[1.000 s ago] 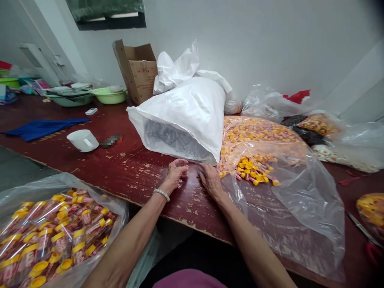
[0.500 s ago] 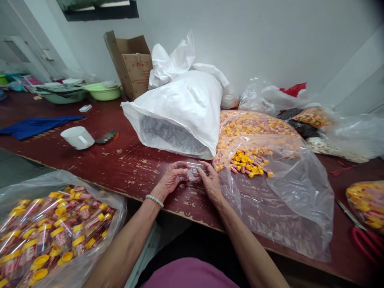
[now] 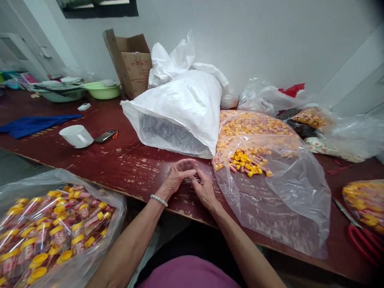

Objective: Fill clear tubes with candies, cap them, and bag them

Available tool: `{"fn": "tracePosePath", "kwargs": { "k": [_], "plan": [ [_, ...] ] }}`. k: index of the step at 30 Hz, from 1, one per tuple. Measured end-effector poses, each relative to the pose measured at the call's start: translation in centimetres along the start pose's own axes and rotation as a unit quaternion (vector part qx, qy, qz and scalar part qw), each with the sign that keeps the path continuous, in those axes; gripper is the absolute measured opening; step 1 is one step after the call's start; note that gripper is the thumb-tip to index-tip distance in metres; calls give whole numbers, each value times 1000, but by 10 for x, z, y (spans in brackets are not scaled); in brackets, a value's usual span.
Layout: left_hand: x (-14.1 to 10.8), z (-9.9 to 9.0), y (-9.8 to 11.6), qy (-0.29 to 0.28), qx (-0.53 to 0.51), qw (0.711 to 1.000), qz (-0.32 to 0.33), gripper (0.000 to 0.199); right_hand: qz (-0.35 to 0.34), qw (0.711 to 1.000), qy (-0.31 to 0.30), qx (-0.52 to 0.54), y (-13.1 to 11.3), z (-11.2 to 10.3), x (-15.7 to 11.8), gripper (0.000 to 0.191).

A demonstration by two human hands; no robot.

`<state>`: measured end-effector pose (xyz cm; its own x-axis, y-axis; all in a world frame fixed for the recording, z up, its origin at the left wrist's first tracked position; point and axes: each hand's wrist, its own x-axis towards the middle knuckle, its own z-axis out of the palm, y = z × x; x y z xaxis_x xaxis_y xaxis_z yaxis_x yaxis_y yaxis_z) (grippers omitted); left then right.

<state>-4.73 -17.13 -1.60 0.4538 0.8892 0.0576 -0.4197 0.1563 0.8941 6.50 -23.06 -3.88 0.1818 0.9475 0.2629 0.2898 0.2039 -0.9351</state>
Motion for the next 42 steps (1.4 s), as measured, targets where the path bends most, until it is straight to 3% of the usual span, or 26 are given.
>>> {"fn": "tracePosePath", "kwargs": {
  "k": [3, 7, 13, 17, 21, 24, 26, 29, 34, 38, 42],
  "plan": [
    [1, -5, -4, 15, 54, 998, 29, 36, -42, 994, -25, -95, -1, -9, 1, 22],
    [1, -18, -8, 63, 96, 993, 32, 40, -26, 993, -17, -115, -2, -18, 5, 37],
    [-9, -24, -9, -39, 48, 998, -4, 53, 41, 999, 13, 30, -1, -14, 12, 38],
    [-13, -19, -10, -67, 52, 996, -17, 70, 58, 998, -4, 33, -8, -8, 9, 25],
    [-11, -18, -13, -36, 113, 993, 27, 70, 58, 998, -8, 23, -15, -5, 6, 26],
    [-9, -21, -14, 23, 126, 990, 58, 66, 35, 996, -79, 24, -16, -7, 18, 24],
    [-7, -24, -13, 63, 97, 991, 68, 65, 3, 993, -91, -76, -13, -9, 37, 22],
    [-7, -28, -10, 105, 85, 988, 72, 62, -25, 960, -20, -277, -5, -9, 73, 30],
    [-8, -29, -5, 128, 162, 975, 84, 58, -1, 920, -9, -393, 10, 4, 114, 36],
    [-5, -30, -8, 124, 197, 968, 94, 52, 24, 897, -5, -441, 13, 11, 118, 28],
    [-3, -34, -15, 120, 245, 954, 125, 46, -3, 894, 18, -447, 8, 4, 95, 33]
  ]
}}
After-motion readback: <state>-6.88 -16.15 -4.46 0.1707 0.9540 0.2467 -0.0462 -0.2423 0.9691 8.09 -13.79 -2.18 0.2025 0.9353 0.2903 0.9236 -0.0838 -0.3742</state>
